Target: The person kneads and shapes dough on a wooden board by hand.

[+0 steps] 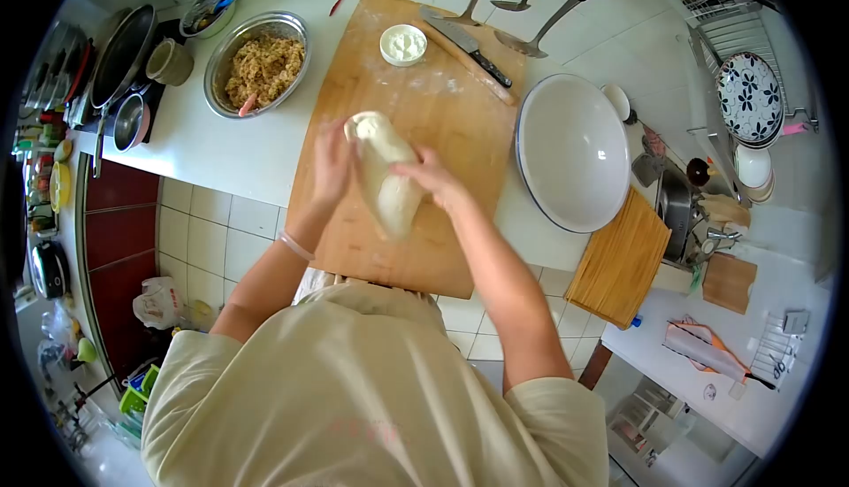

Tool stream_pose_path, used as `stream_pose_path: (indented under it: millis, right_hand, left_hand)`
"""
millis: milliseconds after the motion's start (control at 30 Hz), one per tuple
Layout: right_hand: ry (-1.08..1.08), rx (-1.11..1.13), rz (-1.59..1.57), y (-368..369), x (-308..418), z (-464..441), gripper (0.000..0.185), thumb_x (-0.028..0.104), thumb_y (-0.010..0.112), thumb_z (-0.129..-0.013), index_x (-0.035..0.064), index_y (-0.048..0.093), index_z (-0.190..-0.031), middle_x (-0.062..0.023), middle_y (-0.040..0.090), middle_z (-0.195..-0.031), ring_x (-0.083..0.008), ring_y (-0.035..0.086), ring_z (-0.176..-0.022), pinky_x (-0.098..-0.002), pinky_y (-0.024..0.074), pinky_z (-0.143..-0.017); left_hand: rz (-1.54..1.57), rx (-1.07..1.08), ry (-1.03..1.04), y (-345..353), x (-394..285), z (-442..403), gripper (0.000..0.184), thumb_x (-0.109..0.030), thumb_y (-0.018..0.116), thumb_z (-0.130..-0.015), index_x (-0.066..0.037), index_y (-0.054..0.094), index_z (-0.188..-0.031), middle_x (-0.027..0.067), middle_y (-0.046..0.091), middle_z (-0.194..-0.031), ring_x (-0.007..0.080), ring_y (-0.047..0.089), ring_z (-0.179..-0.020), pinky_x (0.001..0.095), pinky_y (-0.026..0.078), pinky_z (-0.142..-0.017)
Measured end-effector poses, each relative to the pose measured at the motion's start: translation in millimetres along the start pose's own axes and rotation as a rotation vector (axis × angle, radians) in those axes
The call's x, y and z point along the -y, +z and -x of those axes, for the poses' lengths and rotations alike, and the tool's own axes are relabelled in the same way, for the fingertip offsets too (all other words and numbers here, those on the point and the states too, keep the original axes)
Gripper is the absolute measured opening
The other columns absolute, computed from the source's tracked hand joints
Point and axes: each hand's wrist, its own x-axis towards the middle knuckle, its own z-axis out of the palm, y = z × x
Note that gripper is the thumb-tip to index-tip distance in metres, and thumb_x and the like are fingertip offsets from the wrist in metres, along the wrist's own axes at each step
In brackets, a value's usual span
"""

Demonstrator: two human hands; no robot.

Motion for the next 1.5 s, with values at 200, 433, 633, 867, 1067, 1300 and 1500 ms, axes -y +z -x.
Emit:
stream_pose_path:
  millis: [200,433,633,867,1067,1300,1500]
  right_hand:
    - [-0.394,-0.262,-0.172,42.6,-78.2,8.4,0.061,0.015,0.055,-0.095,0.0018,0.041,-0.152,-0.0224,0.057,-0.141,-0.033,0.058,-0.126,-0.0399,0.045,-0.106]
    - [-0.629,-0.728,0.425,54.5,-81.5,-38.7,0.052,0.029,0.042,-0.102,-0.0033,0.051,-0.141,-0.0273,0.059,-0.133,-0.0444,0.058,-0.119,-0.0498,0.045,-0.102]
    - [-0.345,-0.779,0.404,22.9,-69.5,-111.8,0.044,0.032,0.044,-0.1,0.0007,0.065,-0.123,-0.0213,0.067,-0.119,-0.0418,0.061,-0.108,-0.0509,0.0479,-0.092]
    - [-0.576,-0.681,0.1,27.2,-35.8,-76.5,0.037,0.031,0.05,-0.101,-0.0001,0.07,-0.107,-0.018,0.071,-0.094,-0.0377,0.066,-0.082,-0.0462,0.0522,-0.077]
    - [-0.597,-0.493,0.102,74.4,-43.0,23.5,0.032,0.025,0.055,-0.101,0.0031,0.062,-0.123,-0.0175,0.067,-0.111,-0.0349,0.062,-0.1,-0.0453,0.0477,-0.089]
    - [-0.891,-0.48,0.693,67.8,-105.4,57.9,0.051,0.042,0.052,-0.097,0.0079,0.06,-0.135,-0.0234,0.053,-0.141,-0.0428,0.052,-0.126,-0.0526,0.0374,-0.105]
    - [-0.899,-0.586,0.614,51.6,-94.1,2.6,0.052,0.043,0.051,-0.097,0.0069,0.061,-0.134,-0.0263,0.055,-0.138,-0.0437,0.055,-0.121,-0.0524,0.0404,-0.103]
  left_hand:
    - [-0.572,0.25,0.072,39.8,-41.0,45.9,0.056,-0.038,0.053,-0.098,-0.022,0.046,-0.15,0.0158,0.034,-0.16,0.0474,0.025,-0.148,0.0614,0.026,-0.116]
    - [-0.549,0.264,0.175,55.8,-9.6,13.7,0.052,-0.038,0.057,-0.093,-0.025,0.053,-0.144,0.01,0.042,-0.156,0.0416,0.033,-0.144,0.0551,0.031,-0.114]
    - [-0.542,0.269,-0.016,84.1,-19.0,-50.2,0.042,-0.046,0.065,-0.088,-0.026,0.068,-0.126,0.0059,0.056,-0.139,0.0361,0.048,-0.127,0.0504,0.042,-0.103]
    - [0.268,0.296,-0.61,57.1,-5.8,-95.2,0.052,-0.055,0.062,-0.09,-0.019,0.07,-0.127,0.0106,0.062,-0.135,0.0333,0.05,-0.131,0.0482,0.043,-0.105]
    - [-0.371,0.255,-0.078,-8.8,-38.3,13.1,0.052,-0.045,0.059,-0.093,-0.012,0.066,-0.132,0.0227,0.05,-0.147,0.0398,0.044,-0.137,0.0529,0.032,-0.114]
    - [-0.101,0.02,0.292,6.9,12.6,139.2,0.064,-0.05,0.04,-0.099,-0.002,0.049,-0.141,0.0337,0.037,-0.151,0.0507,0.038,-0.139,0.0596,0.027,-0.113]
    - [-0.113,0.021,0.225,30.0,24.2,83.8,0.066,-0.051,0.041,-0.097,0.001,0.053,-0.136,0.0338,0.04,-0.15,0.0498,0.042,-0.137,0.0599,0.032,-0.111]
